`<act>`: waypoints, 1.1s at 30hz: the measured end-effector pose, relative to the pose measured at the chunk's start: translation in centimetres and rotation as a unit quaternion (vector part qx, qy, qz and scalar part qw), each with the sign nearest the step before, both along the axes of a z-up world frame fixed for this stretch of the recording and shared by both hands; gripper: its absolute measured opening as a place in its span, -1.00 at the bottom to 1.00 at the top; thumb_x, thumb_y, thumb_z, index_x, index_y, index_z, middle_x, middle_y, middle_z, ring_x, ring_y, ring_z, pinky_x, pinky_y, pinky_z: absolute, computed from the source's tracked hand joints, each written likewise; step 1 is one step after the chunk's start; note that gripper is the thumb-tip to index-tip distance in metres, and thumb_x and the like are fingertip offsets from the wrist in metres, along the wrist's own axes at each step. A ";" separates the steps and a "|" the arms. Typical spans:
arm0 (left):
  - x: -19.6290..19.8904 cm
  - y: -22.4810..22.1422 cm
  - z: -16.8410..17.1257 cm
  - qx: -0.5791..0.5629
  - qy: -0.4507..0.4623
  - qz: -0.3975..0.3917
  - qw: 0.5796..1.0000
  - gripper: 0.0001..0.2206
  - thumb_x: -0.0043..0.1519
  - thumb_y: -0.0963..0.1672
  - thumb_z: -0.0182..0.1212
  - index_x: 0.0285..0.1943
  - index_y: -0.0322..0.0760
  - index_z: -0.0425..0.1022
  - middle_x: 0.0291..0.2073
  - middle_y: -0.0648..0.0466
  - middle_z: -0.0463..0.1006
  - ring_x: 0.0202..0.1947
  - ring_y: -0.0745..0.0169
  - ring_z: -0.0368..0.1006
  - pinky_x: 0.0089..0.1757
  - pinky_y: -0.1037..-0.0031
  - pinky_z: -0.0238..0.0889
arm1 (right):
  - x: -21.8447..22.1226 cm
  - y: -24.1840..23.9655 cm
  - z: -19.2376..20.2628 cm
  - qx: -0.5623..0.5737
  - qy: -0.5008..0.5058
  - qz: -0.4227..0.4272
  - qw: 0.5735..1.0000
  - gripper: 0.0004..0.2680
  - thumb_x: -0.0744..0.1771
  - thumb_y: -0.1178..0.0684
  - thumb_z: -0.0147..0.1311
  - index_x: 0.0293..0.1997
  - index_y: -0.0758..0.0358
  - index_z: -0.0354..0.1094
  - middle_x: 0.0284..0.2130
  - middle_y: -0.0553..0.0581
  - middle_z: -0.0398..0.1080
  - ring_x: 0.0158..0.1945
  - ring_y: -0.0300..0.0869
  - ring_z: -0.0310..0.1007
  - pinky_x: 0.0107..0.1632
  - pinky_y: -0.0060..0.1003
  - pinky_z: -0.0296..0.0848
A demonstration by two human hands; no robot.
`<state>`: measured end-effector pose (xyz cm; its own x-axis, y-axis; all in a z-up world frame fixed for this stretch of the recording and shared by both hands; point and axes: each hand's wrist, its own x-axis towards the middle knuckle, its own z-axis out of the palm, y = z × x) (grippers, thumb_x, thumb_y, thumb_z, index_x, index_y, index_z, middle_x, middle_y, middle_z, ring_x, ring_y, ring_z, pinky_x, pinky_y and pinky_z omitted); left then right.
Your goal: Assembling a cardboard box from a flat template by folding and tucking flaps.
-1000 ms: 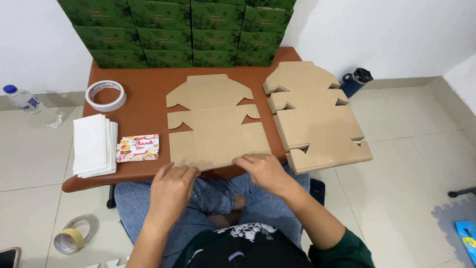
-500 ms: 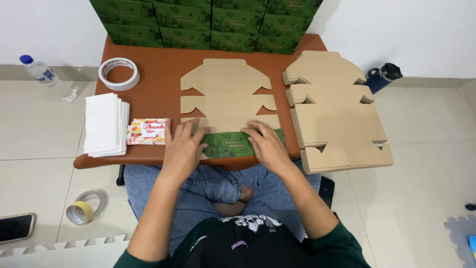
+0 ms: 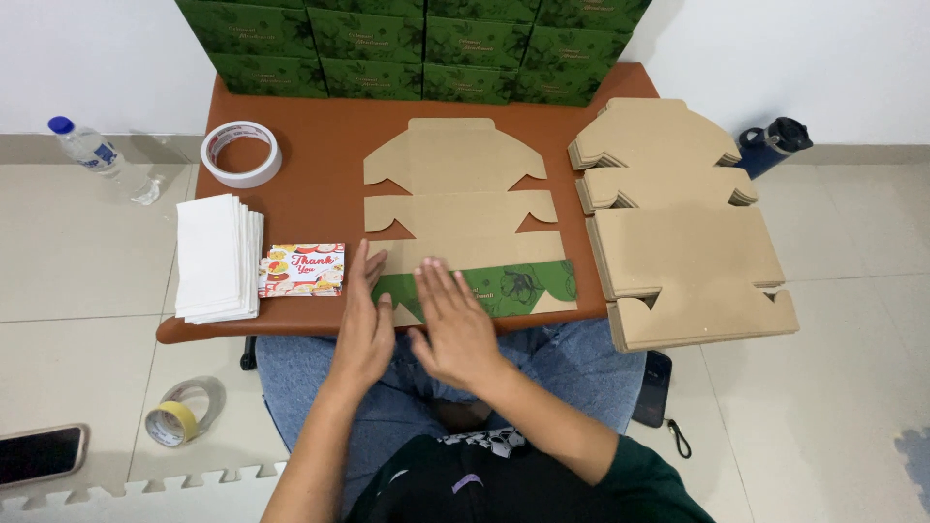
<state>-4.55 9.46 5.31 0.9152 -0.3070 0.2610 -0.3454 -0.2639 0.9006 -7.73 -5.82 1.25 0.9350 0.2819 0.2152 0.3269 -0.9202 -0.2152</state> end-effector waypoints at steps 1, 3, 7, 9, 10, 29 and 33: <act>0.4 0.4 -0.8 0.002 0.000 -0.001 1.000 -0.32 0.18 -0.41 -0.21 0.55 -0.53 -0.28 0.28 -0.48 0.21 0.34 -0.52 0.11 0.28 -0.22 -0.07 | 0.4 1.3 -0.2 0.002 0.000 -0.001 1.000 -0.44 0.36 -0.13 -0.16 0.45 0.53 -0.08 0.39 0.58 -0.01 0.51 0.25 -0.15 0.47 0.12 -0.27; 1.0 1.0 -2.3 -0.042 -0.005 -0.037 0.998 -0.40 0.32 -0.25 -0.21 0.57 -0.45 -0.31 0.35 -0.40 0.12 0.40 -0.46 0.02 0.32 -0.01 -0.07 | 1.1 3.6 -0.7 0.031 -0.068 0.041 0.996 -0.35 0.24 -0.14 0.01 0.42 0.54 -0.01 0.38 0.55 0.03 0.51 0.23 -0.10 0.49 0.04 -0.18; 0.6 0.7 -2.5 0.066 -0.050 -0.025 0.996 -0.46 0.38 -0.17 -0.19 0.55 -0.47 -0.15 0.35 -0.34 0.18 0.42 -0.36 0.01 0.35 -0.02 -0.26 | 1.1 3.3 -0.4 0.073 -0.076 0.051 0.993 -0.33 0.21 -0.16 0.00 0.40 0.55 0.01 0.35 0.55 0.08 0.50 0.25 -0.08 0.49 0.04 -0.16; 0.5 0.6 -2.2 0.147 -0.086 -0.050 0.984 -0.49 0.39 -0.13 -0.14 0.52 -0.48 -0.03 0.39 -0.33 0.16 0.44 -0.40 -0.04 0.32 -0.06 -0.21 | 0.8 1.4 0.0 0.041 -0.042 0.059 0.997 -0.32 0.22 -0.20 0.04 0.42 0.50 -0.01 0.39 0.51 0.02 0.51 0.22 -0.12 0.50 0.01 -0.16; 0.4 0.5 -1.6 0.146 -0.087 -0.049 0.984 -0.49 0.39 -0.13 -0.14 0.52 -0.48 -0.03 0.39 -0.33 0.16 0.44 -0.40 -0.04 0.32 -0.06 -0.21 | 0.4 0.0 0.8 0.041 -0.042 0.060 0.996 -0.32 0.22 -0.20 0.04 0.42 0.50 -0.01 0.39 0.51 0.02 0.51 0.22 -0.12 0.50 0.01 -0.16; 1.0 0.7 -0.8 0.484 -0.183 -0.104 0.850 -0.20 0.02 -0.21 0.40 0.51 -0.09 0.12 0.21 0.07 0.26 0.26 0.05 0.15 0.09 0.28 0.07 | -4.7 -14.1 3.5 -0.068 0.076 -0.120 0.988 -0.43 0.26 -0.06 0.24 0.45 -0.07 0.08 0.28 0.12 0.19 0.35 -0.02 0.12 0.22 -0.02 0.20; 0.0 1.5 0.4 0.385 -0.193 -0.092 0.898 -0.34 -0.04 -0.32 0.09 0.38 -0.27 0.30 0.18 0.04 0.33 0.08 0.06 0.29 -0.01 0.29 0.23 | -5.9 -14.0 4.4 -0.039 0.072 -0.111 0.990 -0.45 0.18 0.23 0.10 0.36 0.01 0.20 0.20 0.03 0.25 0.17 -0.06 0.26 0.17 -0.11 0.27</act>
<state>-4.57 10.98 5.68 0.7179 -0.6689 0.1931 -0.6938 -0.6641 0.2788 -13.66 -19.87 5.61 0.9952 0.0772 0.0606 0.0865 -0.9817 -0.1699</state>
